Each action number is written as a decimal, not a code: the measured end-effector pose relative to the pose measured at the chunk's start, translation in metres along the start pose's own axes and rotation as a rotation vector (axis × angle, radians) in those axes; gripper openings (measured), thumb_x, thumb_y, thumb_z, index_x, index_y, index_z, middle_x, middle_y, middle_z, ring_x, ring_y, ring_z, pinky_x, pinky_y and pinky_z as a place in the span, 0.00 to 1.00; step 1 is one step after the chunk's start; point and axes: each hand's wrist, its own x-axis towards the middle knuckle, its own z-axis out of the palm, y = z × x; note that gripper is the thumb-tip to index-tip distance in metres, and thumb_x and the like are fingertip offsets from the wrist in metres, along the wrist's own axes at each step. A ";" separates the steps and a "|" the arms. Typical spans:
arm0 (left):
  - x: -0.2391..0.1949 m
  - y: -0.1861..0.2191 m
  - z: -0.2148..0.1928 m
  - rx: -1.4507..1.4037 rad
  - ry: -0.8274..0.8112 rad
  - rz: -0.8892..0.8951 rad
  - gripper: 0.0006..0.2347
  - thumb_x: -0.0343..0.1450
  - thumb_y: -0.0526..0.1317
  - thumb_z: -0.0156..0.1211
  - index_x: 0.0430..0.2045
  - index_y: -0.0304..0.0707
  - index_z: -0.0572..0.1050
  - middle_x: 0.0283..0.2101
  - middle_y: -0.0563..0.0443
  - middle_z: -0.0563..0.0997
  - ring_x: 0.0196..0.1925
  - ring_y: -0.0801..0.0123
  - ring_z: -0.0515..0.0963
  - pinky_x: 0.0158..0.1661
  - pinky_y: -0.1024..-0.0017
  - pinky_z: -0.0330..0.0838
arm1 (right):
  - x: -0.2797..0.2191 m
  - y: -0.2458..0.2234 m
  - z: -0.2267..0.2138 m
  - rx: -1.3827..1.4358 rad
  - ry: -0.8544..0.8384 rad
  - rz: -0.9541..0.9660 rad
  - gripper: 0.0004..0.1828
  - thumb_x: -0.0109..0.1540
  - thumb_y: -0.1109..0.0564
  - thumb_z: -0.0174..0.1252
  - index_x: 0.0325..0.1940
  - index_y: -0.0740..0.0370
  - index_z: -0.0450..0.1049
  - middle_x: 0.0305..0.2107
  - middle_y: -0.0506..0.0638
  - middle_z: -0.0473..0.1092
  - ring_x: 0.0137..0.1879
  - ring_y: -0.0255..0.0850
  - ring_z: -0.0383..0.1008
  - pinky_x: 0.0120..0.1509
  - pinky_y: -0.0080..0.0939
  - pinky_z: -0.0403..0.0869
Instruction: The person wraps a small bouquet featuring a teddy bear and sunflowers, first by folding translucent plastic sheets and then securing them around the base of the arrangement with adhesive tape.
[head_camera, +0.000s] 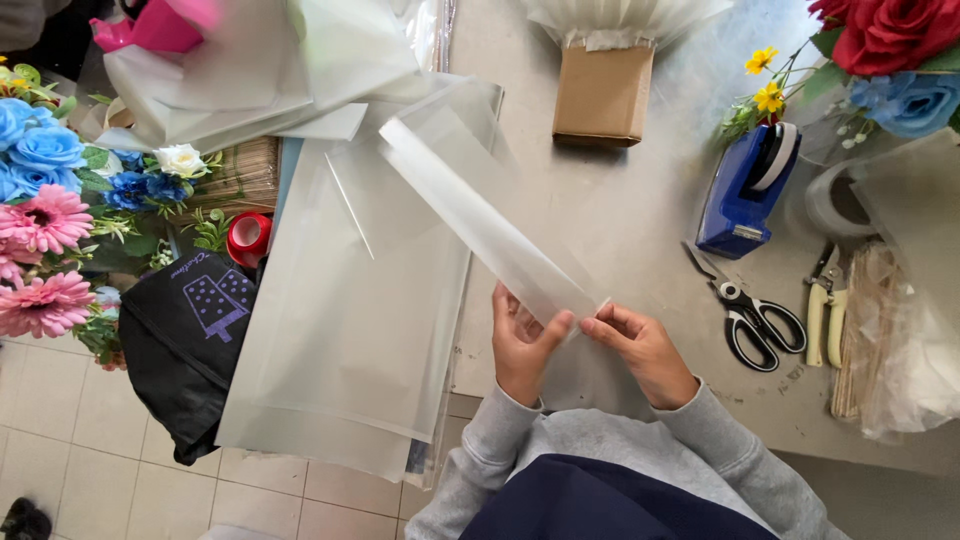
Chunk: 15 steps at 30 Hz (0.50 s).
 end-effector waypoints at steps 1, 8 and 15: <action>0.007 0.007 0.002 -0.001 0.005 0.002 0.46 0.61 0.36 0.76 0.72 0.41 0.49 0.56 0.44 0.72 0.56 0.56 0.79 0.54 0.63 0.78 | -0.003 0.000 0.001 -0.003 -0.005 0.000 0.11 0.63 0.53 0.67 0.38 0.65 0.80 0.28 0.50 0.72 0.40 0.38 0.68 0.43 0.35 0.65; 0.058 0.049 0.006 -0.400 0.224 -0.041 0.24 0.71 0.34 0.64 0.60 0.23 0.64 0.59 0.32 0.77 0.57 0.45 0.80 0.49 0.57 0.81 | -0.003 0.028 -0.007 -0.157 -0.037 -0.022 0.15 0.66 0.52 0.64 0.38 0.70 0.81 0.29 0.57 0.72 0.39 0.45 0.67 0.47 0.45 0.65; 0.083 0.044 -0.007 -0.457 0.315 0.019 0.16 0.72 0.34 0.63 0.53 0.25 0.72 0.54 0.32 0.80 0.55 0.49 0.81 0.47 0.58 0.82 | -0.007 0.042 -0.009 -0.282 -0.026 -0.059 0.17 0.68 0.50 0.60 0.40 0.69 0.80 0.29 0.58 0.72 0.38 0.44 0.67 0.45 0.44 0.67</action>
